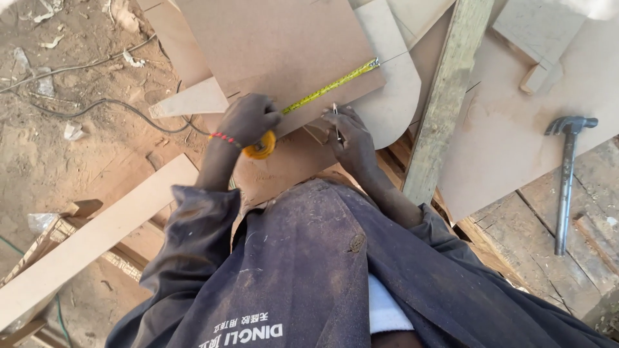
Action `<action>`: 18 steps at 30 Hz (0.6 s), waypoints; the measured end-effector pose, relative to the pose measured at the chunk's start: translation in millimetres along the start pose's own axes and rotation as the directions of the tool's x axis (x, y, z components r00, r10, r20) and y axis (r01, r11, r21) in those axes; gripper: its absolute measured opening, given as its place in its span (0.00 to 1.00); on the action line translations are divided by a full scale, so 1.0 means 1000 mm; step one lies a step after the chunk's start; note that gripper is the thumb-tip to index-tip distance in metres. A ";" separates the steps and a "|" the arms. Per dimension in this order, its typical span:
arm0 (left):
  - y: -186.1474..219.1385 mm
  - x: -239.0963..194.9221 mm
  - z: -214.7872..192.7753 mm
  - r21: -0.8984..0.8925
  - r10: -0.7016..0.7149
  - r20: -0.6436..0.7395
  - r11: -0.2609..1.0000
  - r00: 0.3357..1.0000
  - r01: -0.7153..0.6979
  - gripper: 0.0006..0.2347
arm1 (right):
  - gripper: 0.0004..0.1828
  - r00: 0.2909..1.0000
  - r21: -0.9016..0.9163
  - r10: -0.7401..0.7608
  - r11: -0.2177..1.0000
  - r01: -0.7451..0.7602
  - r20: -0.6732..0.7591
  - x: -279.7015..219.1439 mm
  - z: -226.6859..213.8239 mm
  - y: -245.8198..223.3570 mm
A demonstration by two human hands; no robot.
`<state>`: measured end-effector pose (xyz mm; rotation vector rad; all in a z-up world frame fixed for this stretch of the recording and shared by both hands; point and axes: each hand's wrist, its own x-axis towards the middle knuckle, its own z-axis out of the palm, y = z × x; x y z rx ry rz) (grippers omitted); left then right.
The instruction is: The person measures and marks a piece of plywood using a tape measure and a pencil. They use a wooden plank as a straight edge to draw lines on the board. The person repeatedly measures different sections of the wood and makes corresponding marks.
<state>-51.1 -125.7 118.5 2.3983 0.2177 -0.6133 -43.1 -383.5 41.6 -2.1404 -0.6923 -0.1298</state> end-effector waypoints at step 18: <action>-0.087 -0.024 0.014 -0.074 -0.201 -0.190 0.979 0.961 0.190 0.13 | 0.07 0.931 -0.118 0.196 0.979 -0.167 0.307 0.049 -0.030 -0.009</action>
